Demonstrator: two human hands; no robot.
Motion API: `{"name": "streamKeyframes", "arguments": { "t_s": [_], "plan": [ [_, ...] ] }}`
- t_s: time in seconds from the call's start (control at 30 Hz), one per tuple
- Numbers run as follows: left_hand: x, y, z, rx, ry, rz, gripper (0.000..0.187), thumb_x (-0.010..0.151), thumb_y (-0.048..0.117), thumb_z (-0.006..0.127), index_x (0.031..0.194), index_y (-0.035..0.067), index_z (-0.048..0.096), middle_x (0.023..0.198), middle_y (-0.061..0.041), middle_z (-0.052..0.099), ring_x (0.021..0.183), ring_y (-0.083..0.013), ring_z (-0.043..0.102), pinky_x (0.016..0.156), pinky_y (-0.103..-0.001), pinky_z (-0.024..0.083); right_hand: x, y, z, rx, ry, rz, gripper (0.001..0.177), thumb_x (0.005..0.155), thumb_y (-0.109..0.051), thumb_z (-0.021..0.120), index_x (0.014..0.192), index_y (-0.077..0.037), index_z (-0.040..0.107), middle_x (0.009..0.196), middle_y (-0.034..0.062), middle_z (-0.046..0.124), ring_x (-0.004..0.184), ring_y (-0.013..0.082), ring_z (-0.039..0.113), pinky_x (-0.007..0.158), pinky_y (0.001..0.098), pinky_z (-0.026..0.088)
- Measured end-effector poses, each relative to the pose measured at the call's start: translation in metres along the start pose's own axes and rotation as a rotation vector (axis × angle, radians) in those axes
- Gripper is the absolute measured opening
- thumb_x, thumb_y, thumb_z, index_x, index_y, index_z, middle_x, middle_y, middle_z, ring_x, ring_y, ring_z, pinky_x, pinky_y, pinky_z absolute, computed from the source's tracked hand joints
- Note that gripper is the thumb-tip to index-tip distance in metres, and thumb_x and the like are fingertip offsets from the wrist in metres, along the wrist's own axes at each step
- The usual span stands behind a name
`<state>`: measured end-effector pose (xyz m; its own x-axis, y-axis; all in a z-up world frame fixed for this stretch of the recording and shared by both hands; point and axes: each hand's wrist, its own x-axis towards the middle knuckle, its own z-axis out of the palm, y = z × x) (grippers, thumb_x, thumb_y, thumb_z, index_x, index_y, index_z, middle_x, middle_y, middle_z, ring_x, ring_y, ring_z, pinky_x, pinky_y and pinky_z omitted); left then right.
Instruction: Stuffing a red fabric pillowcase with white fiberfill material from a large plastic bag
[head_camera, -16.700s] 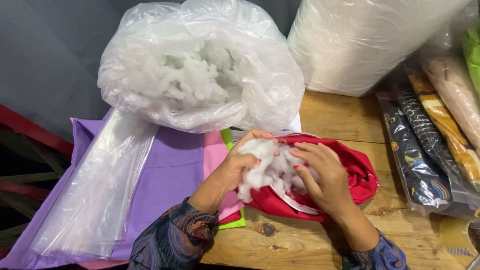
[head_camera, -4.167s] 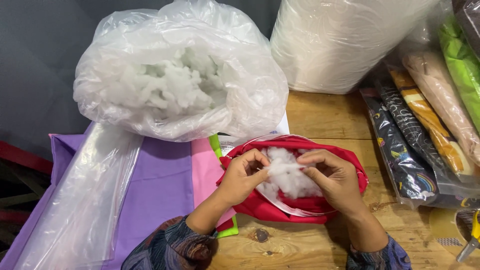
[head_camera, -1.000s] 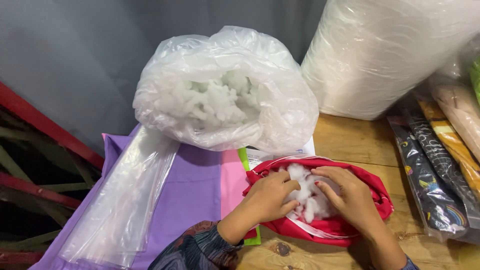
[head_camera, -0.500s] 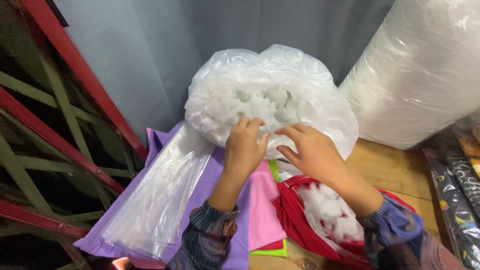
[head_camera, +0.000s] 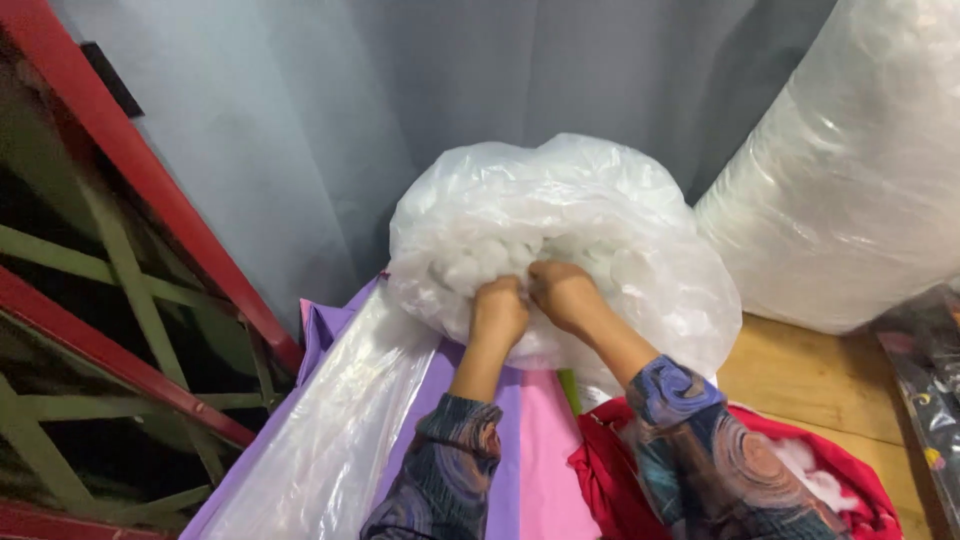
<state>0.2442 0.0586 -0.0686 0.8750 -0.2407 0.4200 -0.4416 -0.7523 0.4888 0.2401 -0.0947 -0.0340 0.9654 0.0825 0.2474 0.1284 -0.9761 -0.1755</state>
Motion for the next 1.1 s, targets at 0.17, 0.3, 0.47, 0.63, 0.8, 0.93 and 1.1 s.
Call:
{"name": "streamKeyframes", "arguments": {
  "t_s": [0.17,0.3,0.47,0.63,0.8,0.93,1.1],
  "plan": [
    [-0.027,0.093,-0.163,-0.395,-0.113,-0.114,0.02,0.085,0.013,0.066,0.101,0.013,0.078,0.099,-0.016,0.076,0.095,-0.0372,0.074,0.084,-0.046,0.058,-0.06,-0.029,-0.125,0.387,-0.001,0.087,0.019,0.086,-0.027,0.074,0.1,-0.015,0.072,0.095,0.0142,0.075,0.095,0.0383,0.073,0.081,0.049,0.058],
    [-0.044,0.124,-0.192,-0.912,-0.074,-0.185,0.026,0.084,0.008,0.069,0.109,0.012,0.076,0.095,-0.011,0.073,0.075,-0.017,0.072,0.073,-0.033,0.061,-0.112,-0.065,-0.208,0.94,0.039,0.287,0.017,0.087,-0.018,0.074,0.104,-0.014,0.076,0.1,0.0046,0.075,0.086,0.0178,0.073,0.076,0.0344,0.062],
    [-0.046,0.136,-0.146,-1.268,-0.02,-0.242,0.029,0.101,0.029,0.058,0.112,0.006,0.072,0.096,-0.011,0.069,0.084,-0.0179,0.07,0.081,-0.033,0.064,-0.141,-0.101,-0.24,1.321,-0.077,0.394,0.052,0.1,-0.04,0.051,0.148,-0.022,0.048,0.156,0.0082,0.04,0.14,0.0293,0.04,0.091,0.054,0.059],
    [-0.07,0.143,-0.128,-1.532,0.024,-0.385,0.055,0.108,0.057,0.033,0.12,0.006,0.052,0.097,-0.009,0.049,0.085,-0.0186,0.061,0.083,-0.033,0.062,-0.131,-0.073,-0.154,1.261,0.028,0.354,0.05,0.086,-0.013,0.076,0.134,-0.013,0.064,0.1,0.0101,0.072,0.078,0.0141,0.067,0.069,0.0256,0.062],
    [-0.088,0.128,-0.156,-0.818,0.092,-0.314,0.022,0.099,0.031,0.057,0.102,0.01,0.062,0.103,-0.013,0.069,0.063,-0.0264,0.077,0.06,-0.034,0.065,-0.109,-0.021,-0.113,1.106,0.167,0.429,0.028,0.085,-0.011,0.078,0.113,-0.009,0.077,0.1,0.0155,0.07,0.08,0.0213,0.071,0.07,0.0311,0.064],
    [-0.081,0.105,-0.126,-0.463,0.325,-0.123,0.016,0.085,0.016,0.071,0.1,0.015,0.063,0.09,-0.005,0.061,0.074,-0.0254,0.071,0.072,-0.037,0.056,-0.125,-0.057,-0.179,0.759,0.128,0.346,0.035,0.088,-0.021,0.077,0.122,-0.022,0.069,0.093,0.0138,0.071,0.067,0.0199,0.072,0.059,0.0311,0.062],
    [-0.085,0.133,-0.144,0.016,0.086,0.022,0.074,0.081,-0.001,0.073,0.149,0.006,0.044,0.151,-0.024,0.039,0.134,-0.0479,0.041,0.099,-0.058,0.051,-0.1,-0.073,-0.153,0.248,-0.061,0.095,0.071,0.086,-0.029,0.079,0.15,-0.027,0.05,0.147,0.0303,0.044,0.121,0.0534,0.061,0.102,0.0605,0.053]
  ]
}}
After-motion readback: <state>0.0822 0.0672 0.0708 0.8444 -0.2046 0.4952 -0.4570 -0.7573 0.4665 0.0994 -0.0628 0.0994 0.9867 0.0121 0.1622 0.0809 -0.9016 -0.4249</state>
